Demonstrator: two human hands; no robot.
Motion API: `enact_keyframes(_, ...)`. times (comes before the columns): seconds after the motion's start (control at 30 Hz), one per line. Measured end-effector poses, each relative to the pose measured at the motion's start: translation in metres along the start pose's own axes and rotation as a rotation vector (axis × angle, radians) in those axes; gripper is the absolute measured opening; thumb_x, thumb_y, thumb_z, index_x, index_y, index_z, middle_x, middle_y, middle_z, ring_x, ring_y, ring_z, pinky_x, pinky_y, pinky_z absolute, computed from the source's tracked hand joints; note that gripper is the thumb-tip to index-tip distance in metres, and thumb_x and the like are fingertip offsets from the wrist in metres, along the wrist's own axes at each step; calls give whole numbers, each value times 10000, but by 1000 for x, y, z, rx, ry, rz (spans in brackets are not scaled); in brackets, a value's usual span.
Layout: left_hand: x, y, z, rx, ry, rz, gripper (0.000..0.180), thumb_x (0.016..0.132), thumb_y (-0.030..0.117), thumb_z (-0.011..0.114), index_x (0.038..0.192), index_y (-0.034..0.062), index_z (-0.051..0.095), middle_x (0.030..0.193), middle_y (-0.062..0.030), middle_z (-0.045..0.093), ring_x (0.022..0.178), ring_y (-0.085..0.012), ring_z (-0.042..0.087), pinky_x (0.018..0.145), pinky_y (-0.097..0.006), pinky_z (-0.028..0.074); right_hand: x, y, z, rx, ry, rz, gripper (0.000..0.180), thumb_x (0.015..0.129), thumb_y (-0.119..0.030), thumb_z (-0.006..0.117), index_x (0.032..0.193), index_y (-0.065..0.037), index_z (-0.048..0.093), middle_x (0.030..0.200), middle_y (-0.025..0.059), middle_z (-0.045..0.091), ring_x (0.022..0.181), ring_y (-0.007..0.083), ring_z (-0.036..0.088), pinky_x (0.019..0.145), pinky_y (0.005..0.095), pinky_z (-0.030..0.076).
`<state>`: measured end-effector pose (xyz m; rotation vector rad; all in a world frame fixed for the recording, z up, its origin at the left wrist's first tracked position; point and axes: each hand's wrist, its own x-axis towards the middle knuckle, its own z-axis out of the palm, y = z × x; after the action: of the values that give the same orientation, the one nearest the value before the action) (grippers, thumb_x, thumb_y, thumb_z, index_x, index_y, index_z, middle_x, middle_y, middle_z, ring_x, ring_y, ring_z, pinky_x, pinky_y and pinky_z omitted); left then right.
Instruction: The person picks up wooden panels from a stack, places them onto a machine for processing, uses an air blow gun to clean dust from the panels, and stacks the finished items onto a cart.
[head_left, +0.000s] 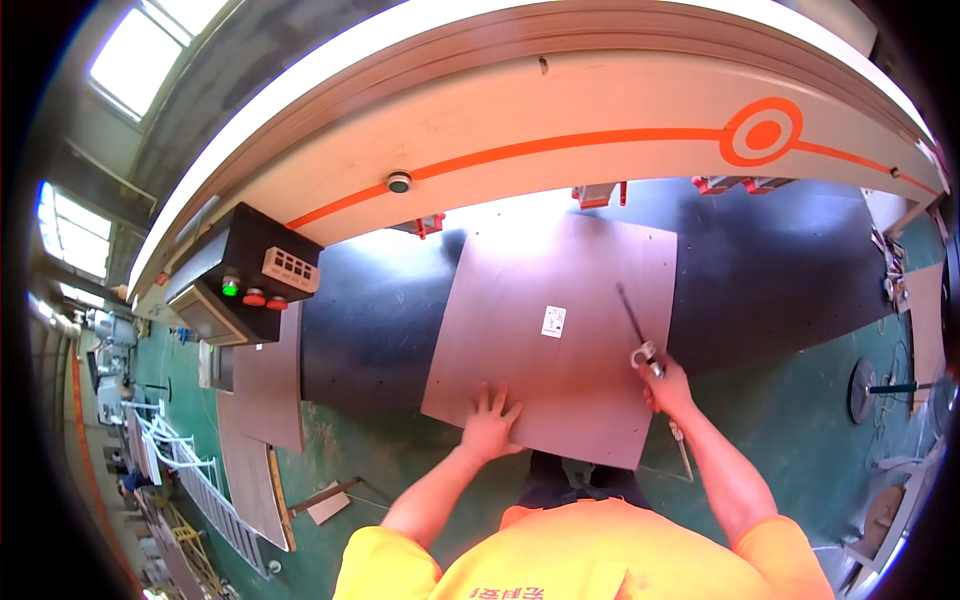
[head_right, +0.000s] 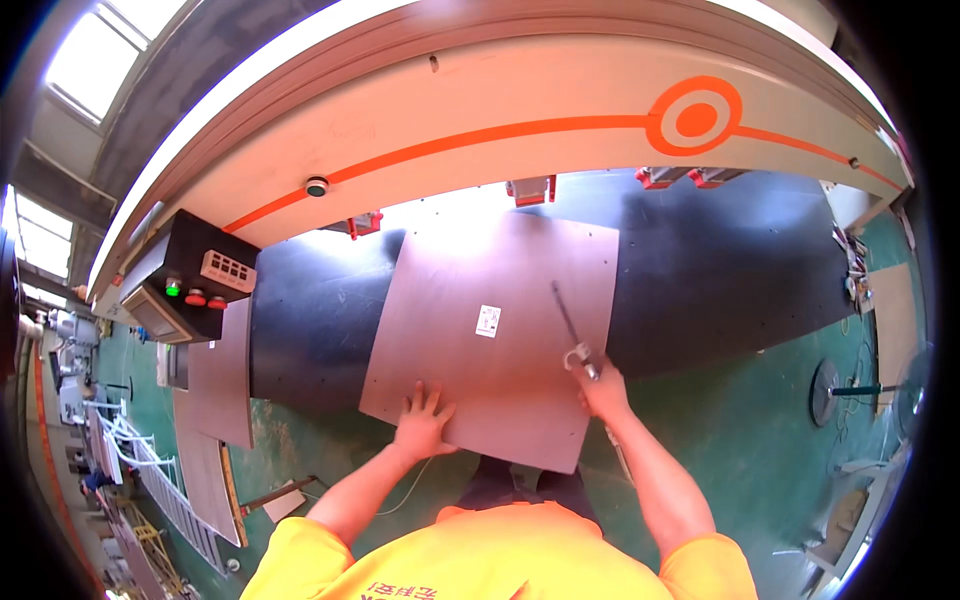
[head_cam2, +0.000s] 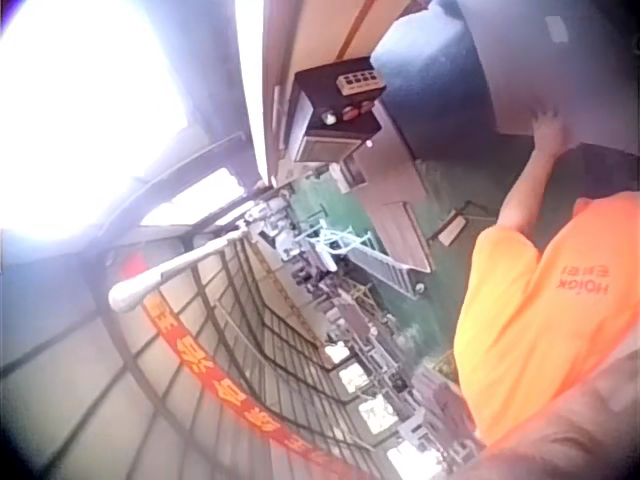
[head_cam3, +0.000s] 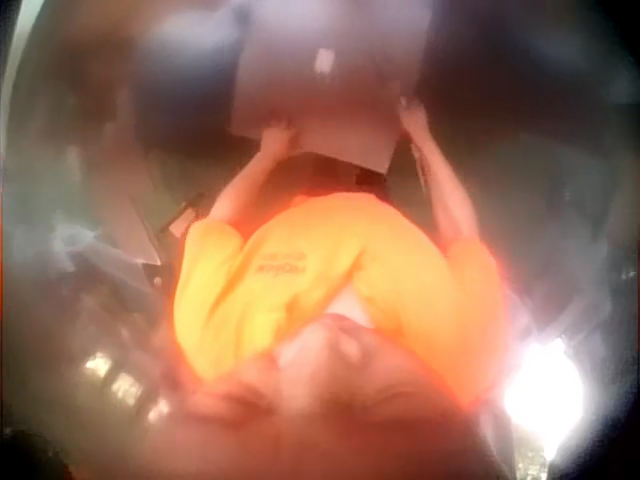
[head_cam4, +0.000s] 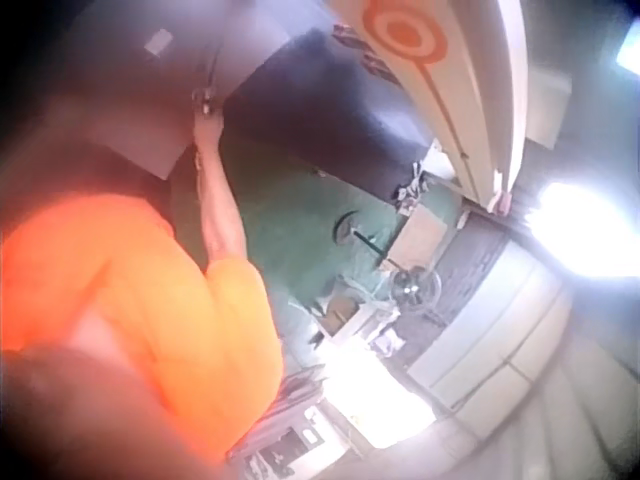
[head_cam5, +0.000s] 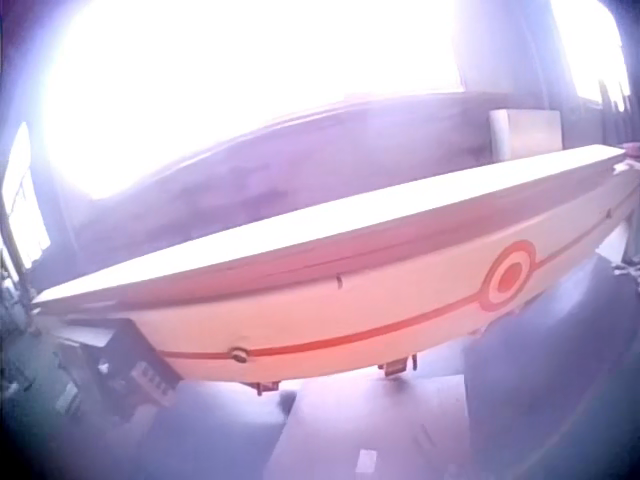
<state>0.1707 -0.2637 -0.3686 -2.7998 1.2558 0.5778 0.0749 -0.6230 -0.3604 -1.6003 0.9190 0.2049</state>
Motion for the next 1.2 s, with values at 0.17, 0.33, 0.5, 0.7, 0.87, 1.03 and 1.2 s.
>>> enact_keyframes(0.17,10,-2,5,-54,79,-15,913,560,533,835,1346,177,534,1551,-200,222,1415,-484,184,1061,-660,275,18,-1,-19,-16,11,-32,615,872,-272,629,1386,5,439,558,63,543,406,138,520,365,286,399)
enact_keyframes(0.33,-6,-75,-17,-130,82,-309,1119,574,555,831,1470,110,329,1544,-276,166,1419,-463,184,1126,-544,259,2,22,-22,9,-56,21,323,852,-204,639,1104,-9,585,561,50,544,401,121,506,351,275,371)
enact_keyframes(0.5,-28,-98,-6,-281,82,-358,1152,576,500,857,1469,50,284,1496,-313,208,1366,-487,254,1120,-496,288,-28,22,4,17,90,-20,507,801,-95,678,1284,-29,540,648,42,574,434,104,510,372,254,371)
enact_keyframes(0.7,-30,-103,-11,-315,151,-332,1087,545,458,886,1414,58,370,1403,-253,301,1271,-447,333,1068,-488,352,-1,24,1,25,0,-37,575,784,-76,704,1327,-46,518,751,23,590,508,99,535,443,253,413)
enact_keyframes(0.87,-11,-109,-8,-259,306,-340,1007,506,467,896,1309,53,451,1319,-228,353,1196,-419,383,987,-477,411,62,7,2,28,-1,-163,494,789,-71,699,1268,-80,579,705,13,575,524,90,534,466,254,423)
enact_keyframes(1.03,12,-123,-13,-234,317,-360,976,499,489,892,1254,42,466,1297,-215,377,1165,-406,403,943,-465,436,82,-48,13,-55,-60,-153,398,839,-166,679,1219,-79,601,636,5,533,432,96,499,384,260,377)
enact_keyframes(1.2,17,-129,-13,-217,304,-412,955,510,528,876,1230,25,503,1305,-212,387,1178,-396,408,932,-453,449,91,-72,24,3,-82,-155,400,850,-212,672,1211,-64,588,627,2,491,390,98,471,346,257,362)
